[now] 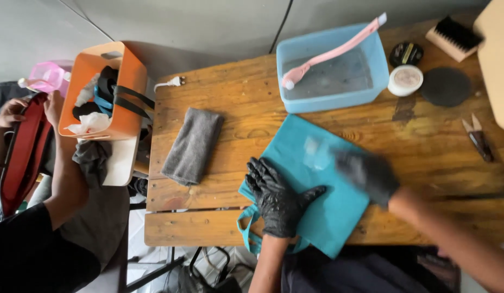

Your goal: Applying and spreading a white repair paste or cleaning agent onto a blue tote bag using a spatula and gloved hands at a repair bench.

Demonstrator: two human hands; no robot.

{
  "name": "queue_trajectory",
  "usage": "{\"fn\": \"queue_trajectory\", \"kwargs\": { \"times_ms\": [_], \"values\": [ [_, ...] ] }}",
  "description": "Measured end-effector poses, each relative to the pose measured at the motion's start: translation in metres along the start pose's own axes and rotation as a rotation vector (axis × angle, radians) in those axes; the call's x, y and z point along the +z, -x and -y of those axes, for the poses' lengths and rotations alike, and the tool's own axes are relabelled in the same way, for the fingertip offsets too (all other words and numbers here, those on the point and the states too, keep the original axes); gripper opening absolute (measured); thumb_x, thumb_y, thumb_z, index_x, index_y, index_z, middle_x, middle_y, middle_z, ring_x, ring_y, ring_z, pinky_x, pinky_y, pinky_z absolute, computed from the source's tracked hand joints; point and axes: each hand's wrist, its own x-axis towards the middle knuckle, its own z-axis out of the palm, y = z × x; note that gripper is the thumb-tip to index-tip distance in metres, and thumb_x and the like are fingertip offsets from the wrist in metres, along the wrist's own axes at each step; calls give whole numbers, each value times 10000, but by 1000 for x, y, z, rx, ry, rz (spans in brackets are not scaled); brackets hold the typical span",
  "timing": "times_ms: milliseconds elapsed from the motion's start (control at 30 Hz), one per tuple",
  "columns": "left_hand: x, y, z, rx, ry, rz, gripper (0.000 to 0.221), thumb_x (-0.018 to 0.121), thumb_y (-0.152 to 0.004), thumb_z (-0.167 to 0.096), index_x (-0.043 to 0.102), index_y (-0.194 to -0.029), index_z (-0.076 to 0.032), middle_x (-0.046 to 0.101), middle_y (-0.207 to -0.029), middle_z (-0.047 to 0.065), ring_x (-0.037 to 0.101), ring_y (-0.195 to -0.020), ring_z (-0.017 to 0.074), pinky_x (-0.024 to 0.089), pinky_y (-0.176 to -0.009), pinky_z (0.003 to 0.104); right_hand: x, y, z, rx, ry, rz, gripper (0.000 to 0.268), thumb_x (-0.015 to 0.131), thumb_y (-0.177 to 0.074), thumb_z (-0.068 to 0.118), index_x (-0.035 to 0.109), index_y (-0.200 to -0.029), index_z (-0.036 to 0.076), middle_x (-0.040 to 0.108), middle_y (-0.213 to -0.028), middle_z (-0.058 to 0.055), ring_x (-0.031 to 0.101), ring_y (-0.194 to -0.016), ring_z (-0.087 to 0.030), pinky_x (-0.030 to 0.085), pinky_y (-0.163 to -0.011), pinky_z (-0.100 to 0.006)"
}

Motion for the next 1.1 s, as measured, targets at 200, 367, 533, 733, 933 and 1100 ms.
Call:
{"fn": "queue_trajectory", "kwargs": {
  "times_ms": [200,367,533,733,933,1100],
  "values": [
    [22,-11,14,75,-103,-64,1541,698,-607,-910,71,-1619,68,57,-1664,368,17,-1535,548,73,-1213,647,-4,-6,45,-67,163,-91,197,761,-864,351,781,-1043,272,811,-989,41,768,-935,-172,621,-795,-335],
    [-3,-13,-1,39,-115,81,1556,755,-602,-866,16,-1622,48,-11,-1689,325,18,-1559,490,126,-1213,639,9,-25,0,53,13,12,300,659,-954,386,769,-1167,206,793,-1116,-48,739,-1064,-254,604,-893,-421],
    [-15,-17,-6,9,-69,149,1599,787,-572,-843,-50,-1631,13,-59,-1703,288,29,-1562,471,155,-1211,636,5,-34,40,-25,46,87,275,713,-912,341,771,-1134,190,804,-1079,-69,752,-1009,-305,610,-827,-489],
    [18,-26,18,81,-132,96,1575,702,-611,-906,-38,-1615,56,-37,-1689,316,-28,-1567,476,118,-1220,631,16,-48,51,1,-57,176,317,681,-921,362,771,-1163,177,782,-1147,-88,726,-1061,-345,601,-876,-513],
    [52,-27,44,293,-231,-283,1640,720,-565,-991,93,-1576,138,123,-1634,394,128,-1519,543,60,-1191,689,44,-55,24,-162,126,33,459,610,-958,427,664,-1375,244,778,-1084,-120,740,-779,-371,540,-667,-515],
    [55,-31,45,341,-280,-374,1593,673,-578,-1006,174,-1558,146,188,-1621,397,164,-1523,542,107,-1195,698,57,-74,0,-115,278,34,490,567,-966,483,618,-1427,323,778,-1060,-97,739,-691,-361,533,-618,-555]
  ]
}}
